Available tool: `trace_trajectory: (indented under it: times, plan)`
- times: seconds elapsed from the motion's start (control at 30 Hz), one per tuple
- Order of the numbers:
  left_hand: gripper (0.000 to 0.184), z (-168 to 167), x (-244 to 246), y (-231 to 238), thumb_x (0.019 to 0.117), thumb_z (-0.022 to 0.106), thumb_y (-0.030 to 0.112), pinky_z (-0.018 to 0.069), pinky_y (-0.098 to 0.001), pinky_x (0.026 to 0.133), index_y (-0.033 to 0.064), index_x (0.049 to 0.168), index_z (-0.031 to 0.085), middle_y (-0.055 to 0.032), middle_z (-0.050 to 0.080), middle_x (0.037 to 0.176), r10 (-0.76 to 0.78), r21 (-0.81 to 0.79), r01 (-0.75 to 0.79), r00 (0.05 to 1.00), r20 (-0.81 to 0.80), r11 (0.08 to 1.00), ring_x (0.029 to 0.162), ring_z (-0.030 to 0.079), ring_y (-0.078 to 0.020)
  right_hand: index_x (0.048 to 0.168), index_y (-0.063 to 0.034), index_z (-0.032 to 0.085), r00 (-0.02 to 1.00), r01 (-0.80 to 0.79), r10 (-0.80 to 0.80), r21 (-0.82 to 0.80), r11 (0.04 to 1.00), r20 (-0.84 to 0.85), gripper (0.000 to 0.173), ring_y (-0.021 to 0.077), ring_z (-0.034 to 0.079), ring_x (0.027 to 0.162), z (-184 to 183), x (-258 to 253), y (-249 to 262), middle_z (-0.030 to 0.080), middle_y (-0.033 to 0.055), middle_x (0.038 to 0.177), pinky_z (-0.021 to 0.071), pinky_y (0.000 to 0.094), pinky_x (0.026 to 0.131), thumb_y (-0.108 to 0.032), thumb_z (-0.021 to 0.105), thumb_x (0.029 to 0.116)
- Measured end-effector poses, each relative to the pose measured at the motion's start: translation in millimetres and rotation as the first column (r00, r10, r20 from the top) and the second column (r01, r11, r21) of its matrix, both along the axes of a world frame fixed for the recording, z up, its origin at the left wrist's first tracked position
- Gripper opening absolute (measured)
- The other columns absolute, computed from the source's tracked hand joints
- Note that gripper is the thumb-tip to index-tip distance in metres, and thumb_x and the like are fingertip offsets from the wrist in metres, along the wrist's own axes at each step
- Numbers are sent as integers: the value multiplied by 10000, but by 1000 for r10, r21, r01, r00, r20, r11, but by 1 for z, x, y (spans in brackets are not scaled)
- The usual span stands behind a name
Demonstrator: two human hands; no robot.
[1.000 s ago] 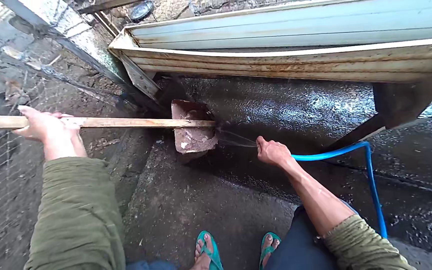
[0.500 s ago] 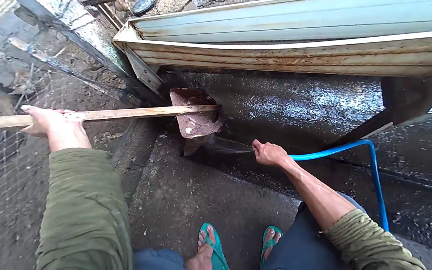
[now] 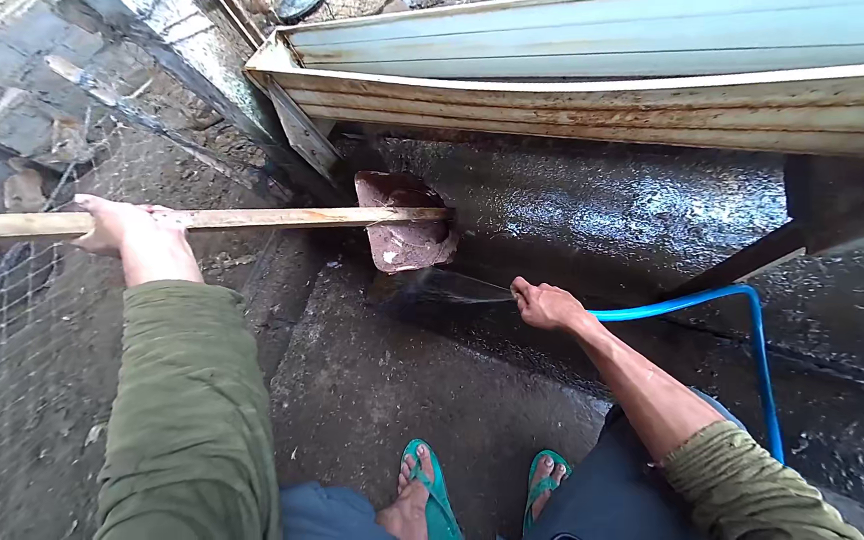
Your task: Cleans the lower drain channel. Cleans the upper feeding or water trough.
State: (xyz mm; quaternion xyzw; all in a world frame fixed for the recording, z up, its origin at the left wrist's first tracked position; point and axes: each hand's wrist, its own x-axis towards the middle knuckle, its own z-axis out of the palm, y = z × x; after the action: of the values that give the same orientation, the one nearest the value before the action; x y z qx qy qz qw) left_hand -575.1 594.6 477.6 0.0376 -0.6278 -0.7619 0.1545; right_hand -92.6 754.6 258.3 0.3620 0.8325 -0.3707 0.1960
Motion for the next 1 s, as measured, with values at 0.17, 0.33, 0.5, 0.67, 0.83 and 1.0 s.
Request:
trace_trajectory:
  times: [0.17,0.33,0.5,0.67,0.83,1.0]
  plan:
    - [406,10,2,-8,1113,426,356,496,-240,544,142,1428,288,-47,477,907,-29,-19,30,999,24,999,613,509,-66,1485,-180,447,995,93,-94,43,995,29,435,440,648,1163,7,-4,2,675,236,1213,502,632,928,-329,299,1104]
    - [348,26,5,-15,1104,447,381,514,-255,561,157,1351,347,-9,477,827,-89,-39,90,996,27,995,598,522,-66,1502,-188,423,985,167,-170,75,983,41,445,431,652,1167,8,-7,8,674,224,1229,509,617,927,-337,295,1103]
    - [239,44,5,-12,1105,436,406,530,-271,540,169,1082,411,39,464,656,-224,-36,224,975,5,974,522,533,-76,1499,-187,420,978,200,-205,110,974,34,445,421,660,1160,5,-6,12,686,222,1204,514,608,927,-343,278,1106]
    - [235,60,19,8,1108,449,371,543,-281,493,180,976,417,65,453,587,-413,-54,410,907,-84,911,466,530,-74,1517,-186,390,979,191,-198,115,975,54,454,429,660,1160,0,-5,15,682,229,1213,516,606,931,-344,272,1109]
    - [255,79,39,35,1114,403,283,522,-257,525,220,869,430,89,436,573,-689,-166,669,711,-139,725,475,494,-65,1518,-190,389,984,161,-166,72,984,71,443,439,653,1171,-3,-4,19,673,233,1238,511,618,940,-332,288,1111]
    - [286,99,75,56,1081,355,189,454,-189,487,240,816,448,105,452,557,-876,-297,824,466,-126,482,459,450,-30,1511,-183,402,991,123,-126,51,991,55,438,439,649,1175,-2,-2,22,671,239,1235,502,627,947,-331,295,1113]
